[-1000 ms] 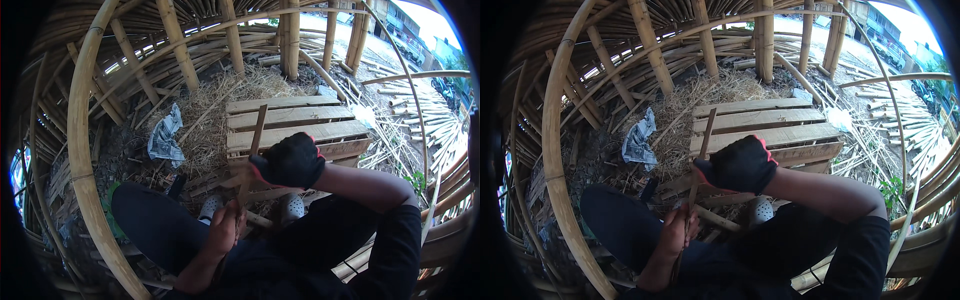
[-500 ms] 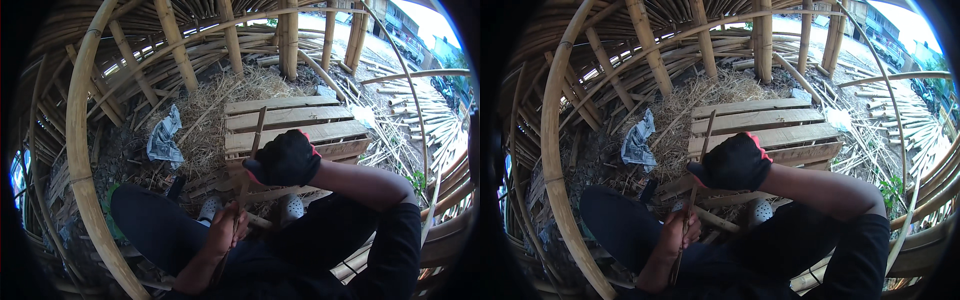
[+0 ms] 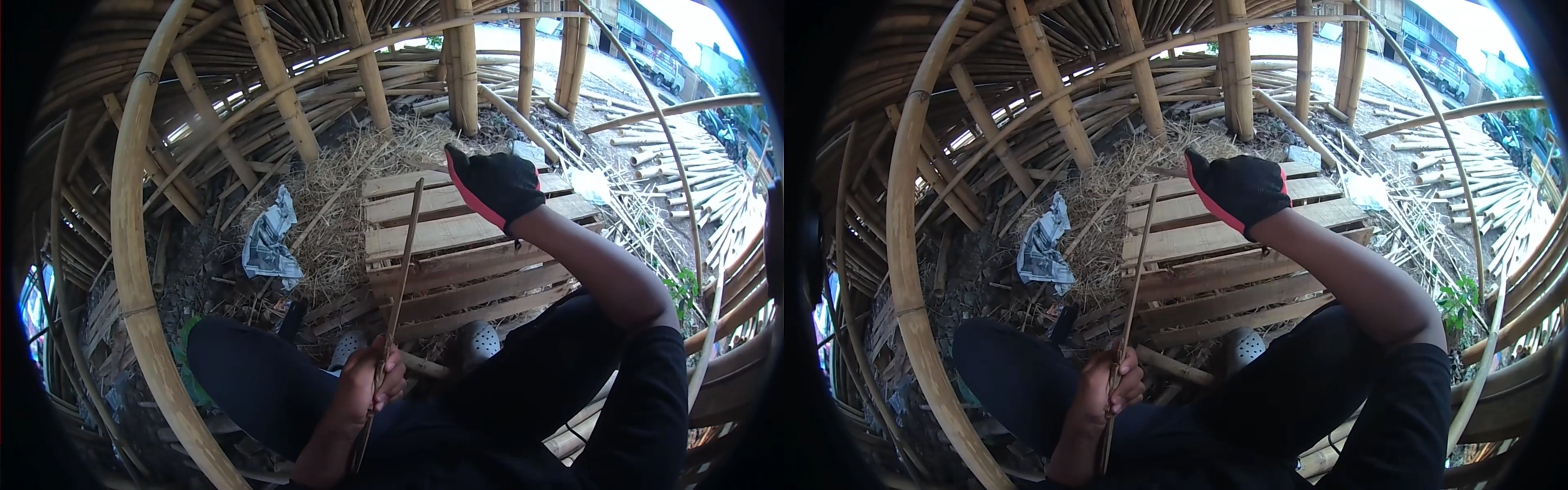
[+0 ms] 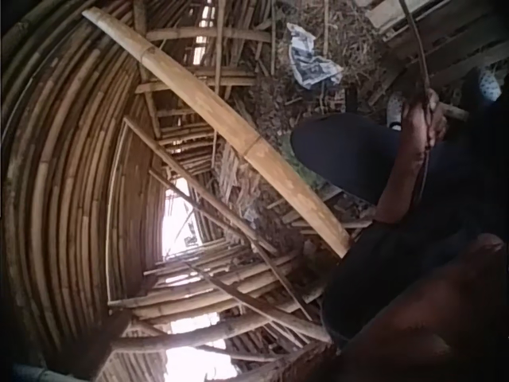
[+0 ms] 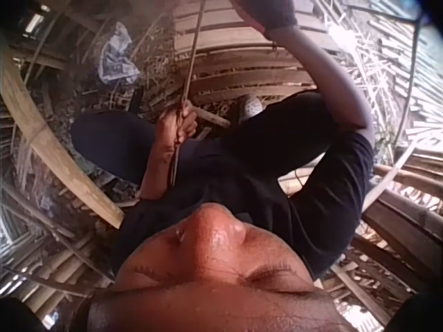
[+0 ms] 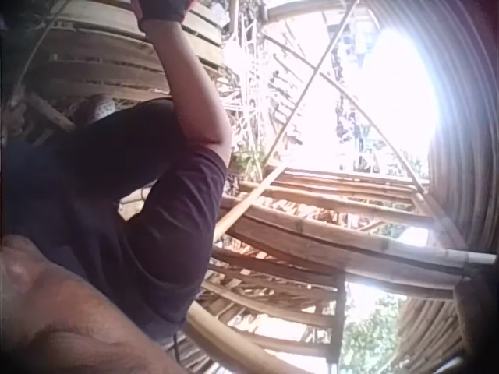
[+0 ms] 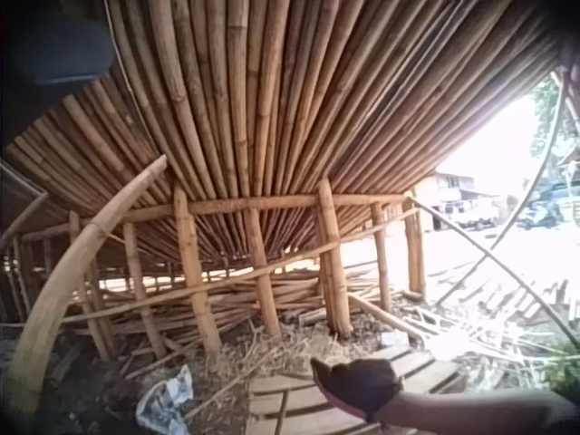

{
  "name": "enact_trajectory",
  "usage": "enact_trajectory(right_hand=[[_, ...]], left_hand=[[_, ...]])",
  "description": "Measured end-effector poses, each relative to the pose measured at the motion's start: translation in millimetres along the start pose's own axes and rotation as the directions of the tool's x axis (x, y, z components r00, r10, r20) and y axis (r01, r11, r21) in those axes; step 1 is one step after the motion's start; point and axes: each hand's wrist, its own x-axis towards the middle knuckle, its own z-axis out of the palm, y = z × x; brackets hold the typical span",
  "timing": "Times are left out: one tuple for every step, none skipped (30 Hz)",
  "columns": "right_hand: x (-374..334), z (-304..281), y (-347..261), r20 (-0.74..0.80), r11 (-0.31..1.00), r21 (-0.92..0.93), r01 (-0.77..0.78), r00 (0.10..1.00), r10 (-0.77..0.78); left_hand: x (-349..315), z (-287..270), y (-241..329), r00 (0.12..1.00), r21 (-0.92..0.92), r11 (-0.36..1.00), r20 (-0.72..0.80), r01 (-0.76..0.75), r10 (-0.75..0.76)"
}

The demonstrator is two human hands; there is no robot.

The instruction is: Shaving or whittling a thin bamboo stick using a small knife.

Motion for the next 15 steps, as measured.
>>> enact_trajectory(right_hand=[[-5.4,-2.9,-3.8,0.044,0.998,0.06,0.009,0.999,-0.012],[-11.4,-7.1,-8.6,0.087,0.992,0.121,0.016,0.996,-0.027],[-18.8,-16.9,-14.8,0.092,0.992,0.122,0.022,0.995,-0.033],[-26.6,-27.8,-22.9,0.119,0.972,0.234,-0.027,0.993,-0.001],[-33.8,-32.0,-29.0,0.151,0.937,0.342,-0.078,0.988,0.027],[-42.4,-28.5,-27.4,0.055,0.925,0.306,0.225,0.966,-0.254],[-48.4,-26.0,-23.3,-0.025,0.827,0.243,0.507,0.855,-0.517],[-49.7,-28.2,-18.9,0.043,0.717,0.473,0.513,0.799,-0.6],[-50.2,-31.6,-19.0,0.044,0.715,0.475,0.513,0.798,-0.601],[-50.9,-36.6,-19.1,0.148,0.721,0.603,0.342,0.84,-0.522],[-51.1,-39.9,-18.8,0.262,0.7,0.698,0.152,0.855,-0.447],[-38.3,-41.0,-24.3,0.631,0.715,0.588,-0.38,0.768,-0.111],[-38.0,-45.7,-26.5,0.631,0.713,0.589,-0.379,0.768,-0.113],[-38.4,-53.8,-27.9,0.555,0.786,0.549,-0.285,0.827,-0.088],[-39.6,-58.4,-28.3,0.472,0.85,0.489,-0.196,0.879,-0.069]], left_hand=[[-0.5,-1.4,0.5,1.0,-0.003,1.0,-0.006,-0.001,0.001],[-0.3,-3.0,2.1,1.0,-0.006,1.0,-0.021,0.0,0.0],[-0.8,-3.1,2.6,0.999,-0.011,1.0,-0.034,0.001,-0.002],[-1.2,-3.8,2.9,0.999,-0.016,1.0,-0.04,0.002,-0.002],[-1.4,-4.8,2.8,1.0,-0.038,0.999,-0.008,0.002,-0.002],[0.5,-5.6,3.3,0.999,-0.056,0.998,0.034,0.004,-0.002],[1.7,-7.7,3.5,0.999,-0.056,0.998,0.037,0.005,-0.003],[2.8,-10.7,4.0,0.99,-0.137,0.989,0.136,0.052,-0.033],[3.4,-13.3,2.8,0.971,-0.213,0.971,0.231,0.105,-0.054],[4.6,-14.9,0.6,0.972,-0.214,0.971,0.23,0.105,-0.055],[5.9,-16.3,-1.8,0.956,-0.258,0.956,0.288,0.136,-0.058],[7.2,-17.6,-3.1,0.937,-0.299,0.939,0.344,0.168,-0.058],[7.9,-18.5,-3.8,0.938,-0.298,0.94,0.341,0.167,-0.058],[8.4,-19.2,-4.3,0.943,-0.281,0.946,0.327,0.163,-0.065],[9.1,-19.0,-5.5,0.946,-0.264,0.951,0.317,0.163,-0.074]])
